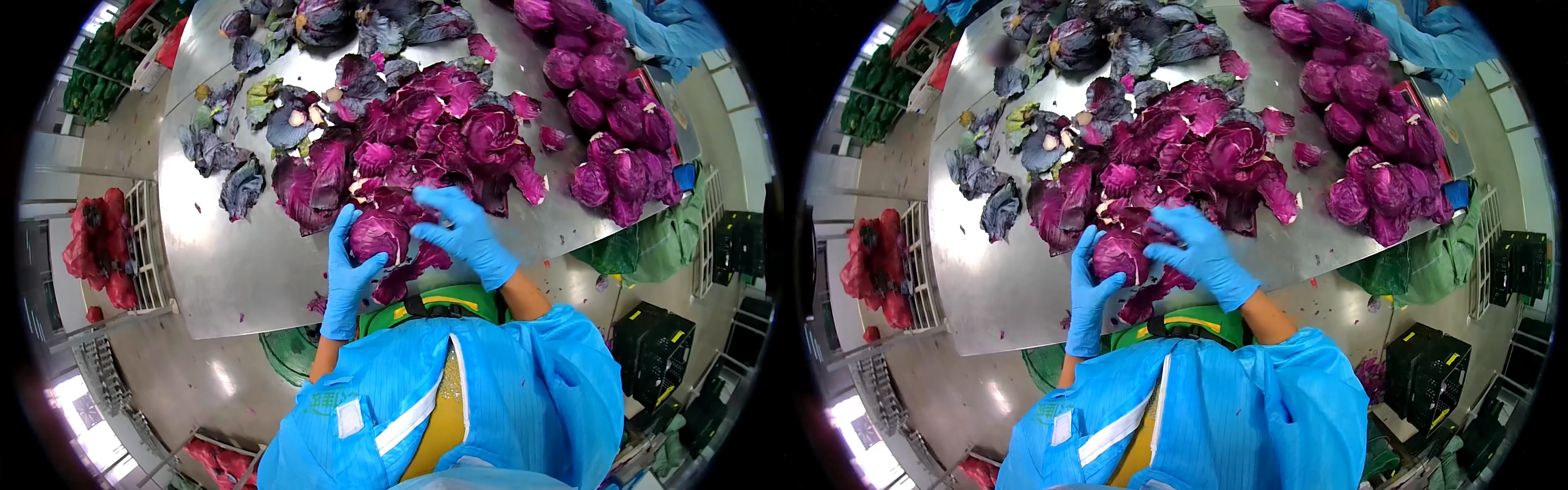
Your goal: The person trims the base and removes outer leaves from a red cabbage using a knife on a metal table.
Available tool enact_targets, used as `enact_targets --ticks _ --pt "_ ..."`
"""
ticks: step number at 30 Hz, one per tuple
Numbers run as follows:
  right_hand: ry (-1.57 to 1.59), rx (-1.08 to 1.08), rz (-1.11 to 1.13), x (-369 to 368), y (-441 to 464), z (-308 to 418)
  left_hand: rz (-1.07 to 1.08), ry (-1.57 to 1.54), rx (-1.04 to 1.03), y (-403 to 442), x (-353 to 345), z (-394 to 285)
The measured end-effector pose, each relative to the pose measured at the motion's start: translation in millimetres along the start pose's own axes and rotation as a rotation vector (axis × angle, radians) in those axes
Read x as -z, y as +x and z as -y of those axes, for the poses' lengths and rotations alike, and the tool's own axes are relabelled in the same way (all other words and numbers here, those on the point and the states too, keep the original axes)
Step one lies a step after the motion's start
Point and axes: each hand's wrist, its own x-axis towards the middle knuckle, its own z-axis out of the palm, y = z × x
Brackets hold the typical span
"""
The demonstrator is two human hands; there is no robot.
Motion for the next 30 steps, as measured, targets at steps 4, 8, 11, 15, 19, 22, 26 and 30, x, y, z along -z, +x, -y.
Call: enact_targets --ticks 4,8,11,15,19,22,26,30 --pt "-0.103 0.008 0.215 -11.6 10.8 -12.7 0.091 -0.003 0.038 6.3 -9.3 -2.8" --pt "-0.274 0.121 0.360 -8.1 23.1 -17.2 0.120 0.116 0.028 13.3 -6.3 -5.9" --pt "-0.637 0.389 0.378 -10.2 28.4 -9.1 0.103 -0.005 0.105 15.4 -11.0 -7.4" --pt "-0.879 0.484 0.160 -22.9 32.7 -28.4 0.083 0.173 -0.042 11.9 -11.2 1.3" --pt "-0.833 0.252 -0.120 -5.4 65.5 -54.3 0.017 0.031 -0.025 -3.0 -16.4 -5.0" --pt "-0.625 0.057 -0.148 0.3 47.3 -29.6 -0.153 -0.153 0.089 -4.6 -14.0 -3.7" --pt "-0.214 0.104 0.109 -17.0 10.6 -16.1 -0.195 -0.157 0.106 -0.2 -13.2 -2.3" --pt "-0.160 -0.103 0.111 -35.2 8.4 -12.2 -0.197 -0.165 0.126 -0.3 -19.4 -8.2"
